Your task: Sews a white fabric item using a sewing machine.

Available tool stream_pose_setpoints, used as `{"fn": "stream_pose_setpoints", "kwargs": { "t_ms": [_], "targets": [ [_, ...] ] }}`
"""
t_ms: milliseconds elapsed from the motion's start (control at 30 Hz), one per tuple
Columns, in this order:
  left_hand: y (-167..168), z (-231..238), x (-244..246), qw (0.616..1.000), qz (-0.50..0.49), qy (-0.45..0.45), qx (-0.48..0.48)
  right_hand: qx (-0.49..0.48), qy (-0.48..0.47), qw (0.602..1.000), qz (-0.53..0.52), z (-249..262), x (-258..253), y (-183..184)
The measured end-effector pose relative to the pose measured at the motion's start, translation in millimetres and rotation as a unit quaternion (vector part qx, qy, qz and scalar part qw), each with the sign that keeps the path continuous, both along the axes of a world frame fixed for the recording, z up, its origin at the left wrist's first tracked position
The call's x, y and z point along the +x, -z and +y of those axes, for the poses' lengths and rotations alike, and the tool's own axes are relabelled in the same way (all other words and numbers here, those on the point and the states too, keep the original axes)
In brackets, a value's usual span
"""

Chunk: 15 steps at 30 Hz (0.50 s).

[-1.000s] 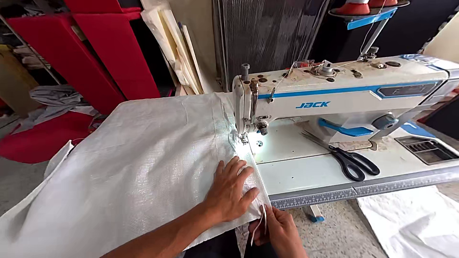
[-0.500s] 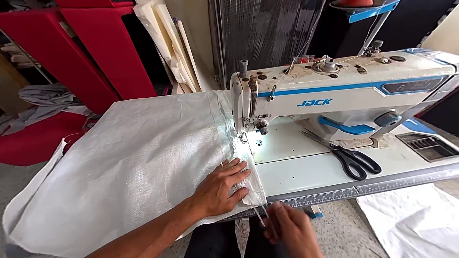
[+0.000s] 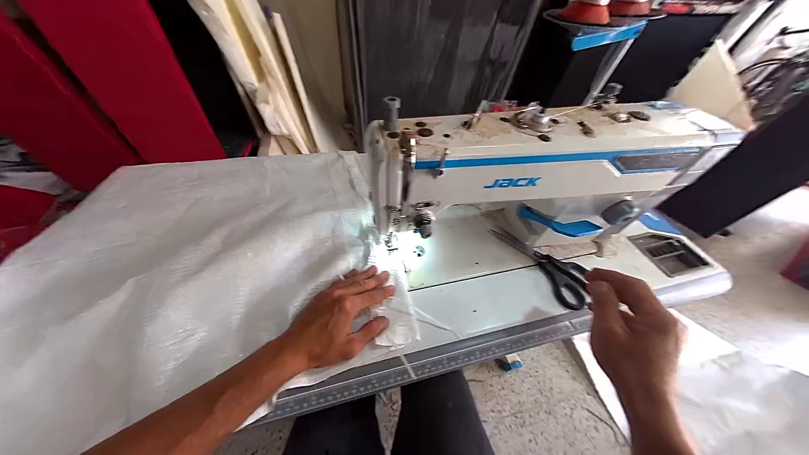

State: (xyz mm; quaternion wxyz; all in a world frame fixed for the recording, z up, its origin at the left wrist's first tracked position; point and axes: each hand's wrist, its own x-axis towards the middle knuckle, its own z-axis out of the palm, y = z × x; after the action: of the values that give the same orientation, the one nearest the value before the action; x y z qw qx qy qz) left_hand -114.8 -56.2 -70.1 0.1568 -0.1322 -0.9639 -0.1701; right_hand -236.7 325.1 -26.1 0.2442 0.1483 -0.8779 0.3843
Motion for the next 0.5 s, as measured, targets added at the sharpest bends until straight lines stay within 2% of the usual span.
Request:
{"fn": "stream_pose_setpoints", "kwargs": {
  "t_ms": [67,267,500],
  "targets": [
    [1,-2,-5,1.000,0.005,0.002,-0.002,0.033,0.023,0.999,0.006,0,-7,-4],
    [-7,-14,-12,0.999,-0.034,0.013,-0.007,0.086,0.002,0.996,0.021,-1,-27,-6],
    [-9,-17,-15,0.999,-0.047,0.006,-0.024,0.169,-0.023,0.984,0.058,-6,-54,9]
  ]
}}
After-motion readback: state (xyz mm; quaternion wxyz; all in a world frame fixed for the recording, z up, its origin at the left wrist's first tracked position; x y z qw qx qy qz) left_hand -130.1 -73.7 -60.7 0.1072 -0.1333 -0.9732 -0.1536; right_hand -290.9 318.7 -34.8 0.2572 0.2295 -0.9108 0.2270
